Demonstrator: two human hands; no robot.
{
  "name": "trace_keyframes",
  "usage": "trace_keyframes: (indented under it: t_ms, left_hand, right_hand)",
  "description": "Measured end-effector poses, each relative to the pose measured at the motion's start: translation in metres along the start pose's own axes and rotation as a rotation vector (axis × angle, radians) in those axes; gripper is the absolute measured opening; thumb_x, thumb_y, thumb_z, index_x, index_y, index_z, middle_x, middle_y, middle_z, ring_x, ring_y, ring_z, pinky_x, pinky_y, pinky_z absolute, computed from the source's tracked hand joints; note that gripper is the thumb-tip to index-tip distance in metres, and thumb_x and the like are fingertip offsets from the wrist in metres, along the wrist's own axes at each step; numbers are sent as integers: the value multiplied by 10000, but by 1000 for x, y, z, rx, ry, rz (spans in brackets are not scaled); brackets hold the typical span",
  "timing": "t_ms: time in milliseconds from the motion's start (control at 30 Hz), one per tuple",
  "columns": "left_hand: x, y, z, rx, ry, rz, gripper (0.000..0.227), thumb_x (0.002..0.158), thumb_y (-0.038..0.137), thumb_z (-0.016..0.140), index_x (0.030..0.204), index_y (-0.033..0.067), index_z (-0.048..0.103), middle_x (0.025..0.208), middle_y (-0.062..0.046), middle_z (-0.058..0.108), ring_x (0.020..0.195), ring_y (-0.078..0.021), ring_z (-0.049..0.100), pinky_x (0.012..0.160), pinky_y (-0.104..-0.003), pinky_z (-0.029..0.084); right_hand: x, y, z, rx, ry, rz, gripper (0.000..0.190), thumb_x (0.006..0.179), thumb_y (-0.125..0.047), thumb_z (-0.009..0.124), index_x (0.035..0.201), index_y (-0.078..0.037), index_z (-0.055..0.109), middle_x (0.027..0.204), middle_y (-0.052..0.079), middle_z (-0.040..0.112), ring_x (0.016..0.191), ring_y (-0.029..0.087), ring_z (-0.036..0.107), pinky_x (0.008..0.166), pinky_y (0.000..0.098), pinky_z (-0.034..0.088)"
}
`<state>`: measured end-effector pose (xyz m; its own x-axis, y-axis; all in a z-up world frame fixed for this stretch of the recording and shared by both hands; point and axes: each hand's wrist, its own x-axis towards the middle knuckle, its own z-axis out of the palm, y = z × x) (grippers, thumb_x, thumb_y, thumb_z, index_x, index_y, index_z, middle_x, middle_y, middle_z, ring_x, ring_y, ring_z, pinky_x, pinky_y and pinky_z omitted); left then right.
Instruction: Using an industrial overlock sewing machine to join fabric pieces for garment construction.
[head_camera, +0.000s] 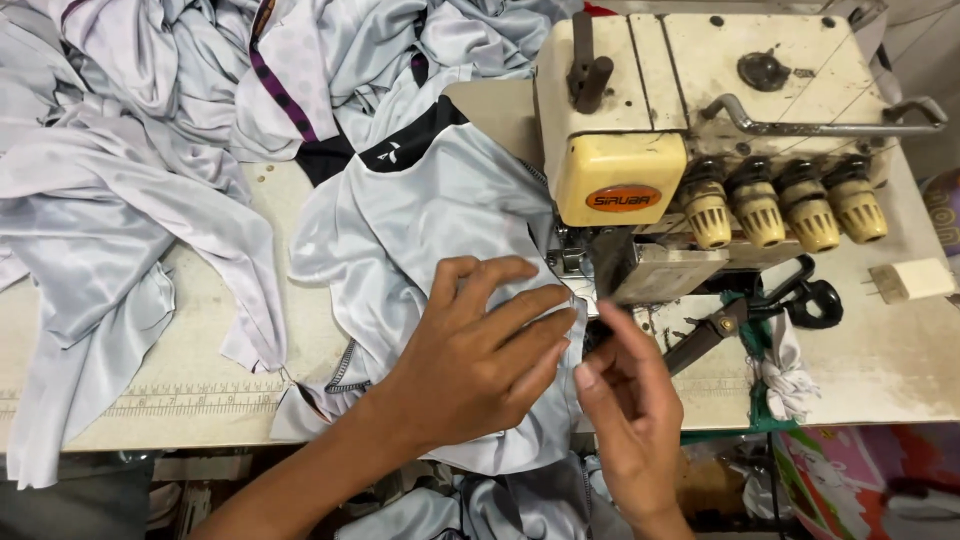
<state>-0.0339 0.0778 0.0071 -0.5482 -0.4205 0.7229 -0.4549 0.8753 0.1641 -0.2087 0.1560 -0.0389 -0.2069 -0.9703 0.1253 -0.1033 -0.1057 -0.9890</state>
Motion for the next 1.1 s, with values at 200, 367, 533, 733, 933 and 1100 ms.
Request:
trace_keyframes:
  t_ms: [200, 367, 533, 733, 933, 1100]
  left_hand:
    - [-2, -3, 1, -74, -51, -14, 225, 994, 116, 692, 1184, 3, 733, 1257, -106, 743, 1139, -382, 661, 849, -496, 394]
    - [-2, -5, 3, -21, -32, -22, 169, 1019, 151, 709, 1156, 55, 738, 1259, -99, 744, 1150, -379, 671, 852, -485, 410]
    - [-1, -6, 5, -5, -60, -35, 187, 996, 145, 715, 1172, 81, 727, 1282, -117, 722, 1165, -387, 652, 836, -484, 409]
    - [-1, -9, 7, 55, -8, -73, 175, 1026, 157, 704, 1162, 51, 735, 1292, -119, 721, 1183, -377, 654, 859, -477, 427]
    - [4, -15, 9, 53, 35, -88, 176, 1023, 141, 724, 1163, 35, 735, 1248, -100, 740, 1189, -375, 660, 881, -467, 429]
    - [2, -15, 8, 34, 48, -86, 176, 1021, 122, 723, 1161, 15, 732, 1232, -106, 746, 1189, -389, 663, 885, -476, 426]
  right_hand:
    - [31, -10, 1, -262, -85, -169, 480, 1050, -299, 517, 1436, -29, 609, 1460, 157, 682, 1341, 225, 658, 1103, 320, 509]
    - [32, -4, -3, -278, 253, -93, 356, 1054, -217, 600, 1346, -28, 676, 934, 96, 715, 793, 151, 691, 712, 281, 633]
    - [40, -5, 0, -450, 128, -418, 263, 1052, -98, 603, 1281, -19, 706, 1036, 133, 713, 874, 195, 664, 807, 306, 546]
    - [47, 3, 11, -192, 190, -135, 293, 1030, -208, 658, 1276, -53, 696, 862, -4, 612, 768, 79, 540, 681, 221, 443]
    - [55, 4, 18, -29, 191, -77, 201, 1024, -243, 670, 1149, -91, 635, 636, -75, 484, 585, 20, 380, 546, 216, 315]
    - [52, 3, 19, -15, 204, -43, 221, 1008, -297, 681, 1130, -120, 629, 608, -98, 432, 547, 7, 314, 505, 220, 250]
